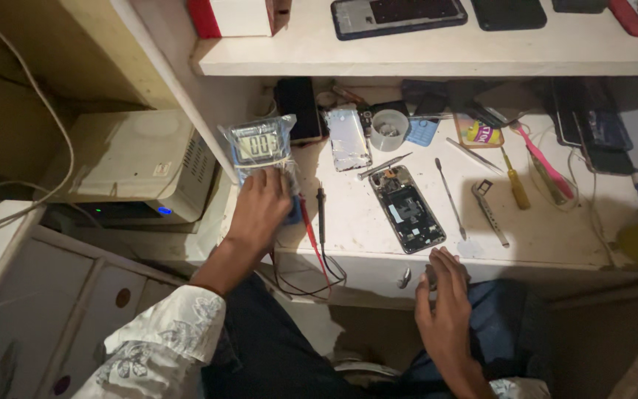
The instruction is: The person sits at a repair bench holding a disassembled smartphone and probes its exposed motherboard with multimeter test leads, checking readings on the meter display. They then set the phone down and use a small tool to pry and work on the phone's internal components.
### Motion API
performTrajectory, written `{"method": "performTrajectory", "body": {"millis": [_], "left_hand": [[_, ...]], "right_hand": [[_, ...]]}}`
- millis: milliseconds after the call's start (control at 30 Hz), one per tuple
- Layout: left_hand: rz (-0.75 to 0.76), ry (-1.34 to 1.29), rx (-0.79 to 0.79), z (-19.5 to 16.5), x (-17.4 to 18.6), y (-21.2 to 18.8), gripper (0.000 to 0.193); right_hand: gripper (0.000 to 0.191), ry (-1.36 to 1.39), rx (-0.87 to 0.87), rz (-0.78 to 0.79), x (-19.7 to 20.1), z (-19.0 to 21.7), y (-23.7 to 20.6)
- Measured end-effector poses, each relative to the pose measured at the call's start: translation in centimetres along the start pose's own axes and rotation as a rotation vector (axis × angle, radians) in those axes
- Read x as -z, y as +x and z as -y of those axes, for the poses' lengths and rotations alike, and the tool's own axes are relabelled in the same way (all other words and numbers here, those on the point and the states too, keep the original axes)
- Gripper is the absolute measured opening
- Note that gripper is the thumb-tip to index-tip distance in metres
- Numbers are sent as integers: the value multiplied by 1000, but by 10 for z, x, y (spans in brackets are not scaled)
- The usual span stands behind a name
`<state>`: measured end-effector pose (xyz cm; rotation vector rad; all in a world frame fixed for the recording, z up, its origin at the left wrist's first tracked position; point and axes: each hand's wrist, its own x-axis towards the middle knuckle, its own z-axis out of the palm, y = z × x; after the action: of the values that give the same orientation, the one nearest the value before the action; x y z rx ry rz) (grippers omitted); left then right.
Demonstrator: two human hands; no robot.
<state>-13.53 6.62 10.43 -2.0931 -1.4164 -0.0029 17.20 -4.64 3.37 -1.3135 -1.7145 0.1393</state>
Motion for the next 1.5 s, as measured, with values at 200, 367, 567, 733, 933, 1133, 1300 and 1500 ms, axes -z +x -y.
{"method": "performTrajectory", "body": {"millis": [200,367,567,733,933,1133,1300,1500], "left_hand": [[30,-6,-100,3,7,10,23],[213,8,-188,3,5,12,27],[129,-152,69,12,9,-13,36],[-72,-730,577,4,13,-25,27],[-79,-1069,994,-4,-7,-7,45],[-71,-1290,1290,-22,-7,-4,48],[-208,-1479,1388,-36,6,6,39],[-322,-1426,1472,-45,15,15,32]], "right_hand": [[32,16,7,-8,-1,0,1],[33,16,18,-14,-2,-1,-1],[33,-6,13,-18,-2,1,-3],[32,17,4,-42,-7,-1,0],[29,1,31,-19,-2,-4,-4],[26,3,25,-27,-4,-3,-1],[25,-1,-3,-9,-2,-4,-1],[25,-5,-35,31,0,-4,-3]]}}
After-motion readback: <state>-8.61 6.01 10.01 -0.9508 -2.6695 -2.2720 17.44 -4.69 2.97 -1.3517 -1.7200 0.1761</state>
